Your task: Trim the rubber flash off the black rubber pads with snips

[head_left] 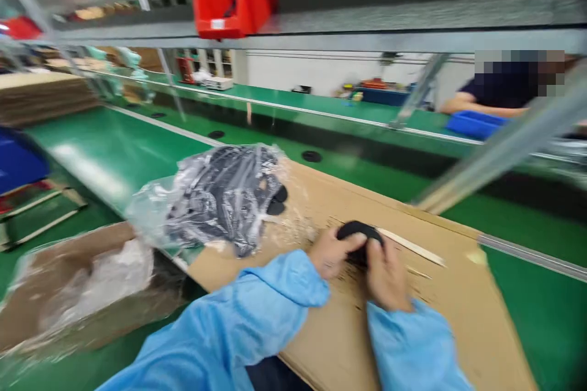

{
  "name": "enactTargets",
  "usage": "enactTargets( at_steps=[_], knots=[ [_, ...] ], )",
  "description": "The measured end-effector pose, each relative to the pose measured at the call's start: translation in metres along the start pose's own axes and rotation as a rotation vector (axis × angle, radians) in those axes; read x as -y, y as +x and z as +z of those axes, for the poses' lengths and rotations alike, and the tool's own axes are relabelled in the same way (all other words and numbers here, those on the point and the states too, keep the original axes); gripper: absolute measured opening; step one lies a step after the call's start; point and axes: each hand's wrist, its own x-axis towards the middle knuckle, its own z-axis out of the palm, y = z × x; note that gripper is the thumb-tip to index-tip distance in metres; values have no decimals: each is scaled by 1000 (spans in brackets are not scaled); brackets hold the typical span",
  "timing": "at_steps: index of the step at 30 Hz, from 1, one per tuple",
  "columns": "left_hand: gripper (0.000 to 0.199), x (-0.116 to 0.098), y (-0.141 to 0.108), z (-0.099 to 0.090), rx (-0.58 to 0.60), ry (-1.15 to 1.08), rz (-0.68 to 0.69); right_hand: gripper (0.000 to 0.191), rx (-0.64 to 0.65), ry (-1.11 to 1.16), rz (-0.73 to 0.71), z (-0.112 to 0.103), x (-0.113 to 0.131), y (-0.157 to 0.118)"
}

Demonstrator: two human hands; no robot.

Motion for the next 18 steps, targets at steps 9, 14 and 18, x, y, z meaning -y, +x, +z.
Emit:
enactTargets(
  at_steps=[9, 14, 18],
  knots=[
    [44, 2, -9, 6, -53, 32, 84, 50, 40, 136, 169, -25, 20, -9],
    [44, 3, -5, 3, -51, -26, 78, 53, 34, 88, 251, -29, 22, -10],
    [44, 5, -4, 2, -45, -6, 102, 55, -37, 27, 227, -29, 21, -11]
  ],
)
